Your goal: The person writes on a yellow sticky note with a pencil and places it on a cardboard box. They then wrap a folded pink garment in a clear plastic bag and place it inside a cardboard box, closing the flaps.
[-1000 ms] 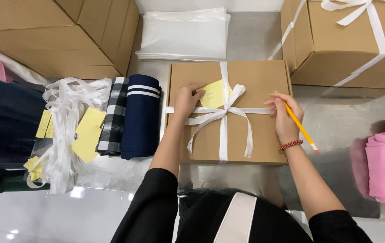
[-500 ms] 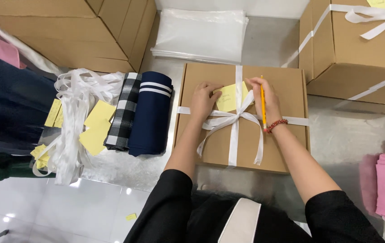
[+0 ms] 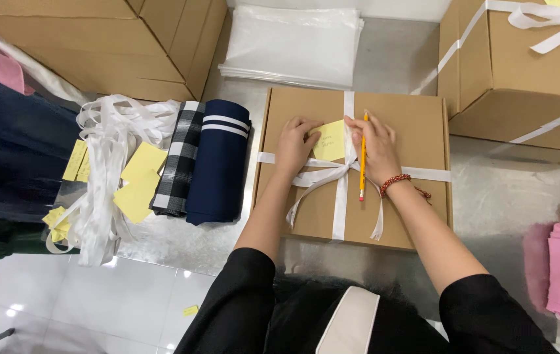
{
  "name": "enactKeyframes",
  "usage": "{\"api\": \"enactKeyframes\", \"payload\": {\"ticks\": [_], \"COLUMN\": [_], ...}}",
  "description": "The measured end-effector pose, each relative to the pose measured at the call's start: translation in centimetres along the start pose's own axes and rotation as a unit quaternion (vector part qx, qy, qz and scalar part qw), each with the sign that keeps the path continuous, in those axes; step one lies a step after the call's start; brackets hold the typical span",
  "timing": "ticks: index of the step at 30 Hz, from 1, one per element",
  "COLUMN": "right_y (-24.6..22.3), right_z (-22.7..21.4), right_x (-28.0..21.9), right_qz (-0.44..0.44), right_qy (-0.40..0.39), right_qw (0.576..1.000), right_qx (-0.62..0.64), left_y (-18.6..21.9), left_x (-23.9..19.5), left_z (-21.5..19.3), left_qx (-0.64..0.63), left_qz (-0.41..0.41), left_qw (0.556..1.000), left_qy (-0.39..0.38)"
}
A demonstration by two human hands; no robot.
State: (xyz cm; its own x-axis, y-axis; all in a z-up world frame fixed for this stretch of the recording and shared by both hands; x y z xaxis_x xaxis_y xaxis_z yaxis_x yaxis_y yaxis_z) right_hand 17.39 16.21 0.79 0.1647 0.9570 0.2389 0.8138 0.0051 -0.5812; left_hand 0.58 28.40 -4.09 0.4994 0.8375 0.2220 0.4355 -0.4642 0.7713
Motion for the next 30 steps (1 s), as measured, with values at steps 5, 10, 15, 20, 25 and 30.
{"api": "enactKeyframes", "payload": {"ticks": [5, 10, 15, 20, 25, 30], "right_y": [0.7, 0.4, 1.4, 1.2, -1.0, -3.7], "right_z": [0.7, 0.5, 1.1, -0.3, -2.2, -1.8], "right_x": [0.2, -0.2, 0.0, -0.2, -2.3, -3.1], "right_qz": [0.028, 0.023, 0.021, -0.028, -0.024, 0.03], "right_qy": [-0.01, -0.016, -0.007, 0.083, 0.125, 0.067], "right_qw": [0.999, 0.999, 0.999, 0.995, 0.99, 0.994], "right_qx": [-0.018, -0.027, -0.041, 0.047, 0.056, 0.086], "left_y": [0.1, -0.3, -0.8, -3.0, -4.3, 6.4], "left_x": [-0.1, -0.1, -0.1, 0.7, 0.2, -4.9], "left_z": [-0.2, -0.2, 0.0, -0.3, -0.1, -3.9], "left_qx": [-0.011, -0.037, -0.044, -0.107, -0.161, -0.204], "left_qz": [-0.019, -0.054, -0.059, -0.08, -0.105, 0.01], "left_qw": [1.0, 0.998, 0.997, 0.99, 0.981, 0.979], "left_qy": [0.011, 0.022, 0.022, 0.04, 0.028, -0.02]}}
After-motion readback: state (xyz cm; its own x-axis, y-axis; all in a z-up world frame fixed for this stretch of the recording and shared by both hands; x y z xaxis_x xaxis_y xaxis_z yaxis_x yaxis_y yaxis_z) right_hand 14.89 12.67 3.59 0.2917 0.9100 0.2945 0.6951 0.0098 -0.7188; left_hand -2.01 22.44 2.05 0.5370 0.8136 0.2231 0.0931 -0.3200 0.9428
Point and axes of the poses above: each hand's wrist, its own x-axis towards the middle knuckle, its own z-axis out of the palm, y = z × x, the point moved 7 cm from there along x, towards the middle knuckle
